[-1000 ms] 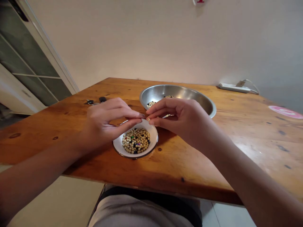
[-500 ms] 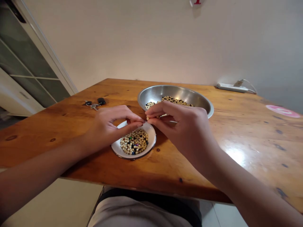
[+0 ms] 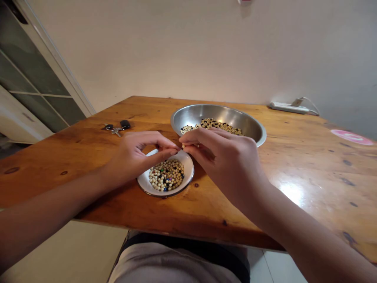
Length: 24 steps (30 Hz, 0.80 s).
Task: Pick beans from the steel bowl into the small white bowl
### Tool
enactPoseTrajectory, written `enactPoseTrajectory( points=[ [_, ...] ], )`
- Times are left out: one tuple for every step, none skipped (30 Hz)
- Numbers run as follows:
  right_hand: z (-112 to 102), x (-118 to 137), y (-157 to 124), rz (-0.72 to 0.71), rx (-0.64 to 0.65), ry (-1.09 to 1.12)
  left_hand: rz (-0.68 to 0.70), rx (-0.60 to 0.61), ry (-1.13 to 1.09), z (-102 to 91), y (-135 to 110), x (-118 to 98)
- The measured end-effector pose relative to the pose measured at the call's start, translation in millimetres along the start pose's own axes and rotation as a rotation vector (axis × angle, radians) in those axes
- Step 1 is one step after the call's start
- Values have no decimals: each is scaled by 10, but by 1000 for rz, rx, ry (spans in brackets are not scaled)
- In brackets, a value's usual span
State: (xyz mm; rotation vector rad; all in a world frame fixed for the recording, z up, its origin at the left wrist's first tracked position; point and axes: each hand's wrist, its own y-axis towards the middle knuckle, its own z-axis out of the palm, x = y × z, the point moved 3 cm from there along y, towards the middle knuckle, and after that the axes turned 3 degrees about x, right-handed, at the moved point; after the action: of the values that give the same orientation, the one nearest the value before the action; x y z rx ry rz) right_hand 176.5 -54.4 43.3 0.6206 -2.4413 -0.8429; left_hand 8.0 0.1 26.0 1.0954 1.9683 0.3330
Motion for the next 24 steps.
enactPoseTrajectory(
  points=[
    [2,-1,-2,9,8,3,1,-1,-5,1,-1,4],
    [4,-1,-3,15,15,7,3,-3,-11,2,-2,8],
    [5,0,-5,18,18,8,5,-8,-19,3,-2,11],
    [5,4,-6,15,19,8,7,-12,-24,3,-2,14],
    [5,8,-6,8,20,7,8,-15,-27,3,-2,17],
    [4,13,-6,-1,20,6,10,-17,-28,3,-2,18],
    [4,17,-6,-7,21,4,13,-17,-27,4,-2,17],
    [4,18,-5,-10,22,0,17,-17,-26,4,-2,15],
    [4,19,-4,-12,25,-5,18,-14,-24,4,-2,13],
    [5,19,-3,-15,29,-11,19,-12,-23,3,-2,10],
    [5,18,-2,-16,32,-16,18,-11,-23,2,-2,7],
    [4,19,-2,-20,32,-19,15,-11,-23,1,-2,4],
    [3,21,-2,-25,32,-21,11,-11,-23,-1,-2,2],
    [1,25,-3,-30,29,-23,9,-12,-22,-3,-3,1],
    [-2,30,-6,-31,22,-28,9,-12,-19,-4,-4,-1],
    [-5,36,-8,-29,15,-35,13,-12,-14,-5,-5,-3],
    [-7,42,-12,-25,7,-45,18,-12,-8,-5,-7,-4],
    [-9,49,-15,-23,-1,-56,25,-12,-1,-5,-8,-6],
    [-9,56,-18,-24,-7,-70,31,-11,6,-3,-10,-7],
    [-9,62,-20,-28,-13,-83,35,-13,11,-3,-12,-9],
    [-8,67,-21,-36,-22,-97,37,-13,15,-1,-14,-9],
    [-8,71,-22,-46,-35,-110,38,-17,17,0,-15,-10],
    [-9,74,-22,-60,-52,-122,39,-21,19,0,-16,-10],
    [-10,76,-22,-75,-68,-131,38,-23,20,2,-17,-10]
  ],
)
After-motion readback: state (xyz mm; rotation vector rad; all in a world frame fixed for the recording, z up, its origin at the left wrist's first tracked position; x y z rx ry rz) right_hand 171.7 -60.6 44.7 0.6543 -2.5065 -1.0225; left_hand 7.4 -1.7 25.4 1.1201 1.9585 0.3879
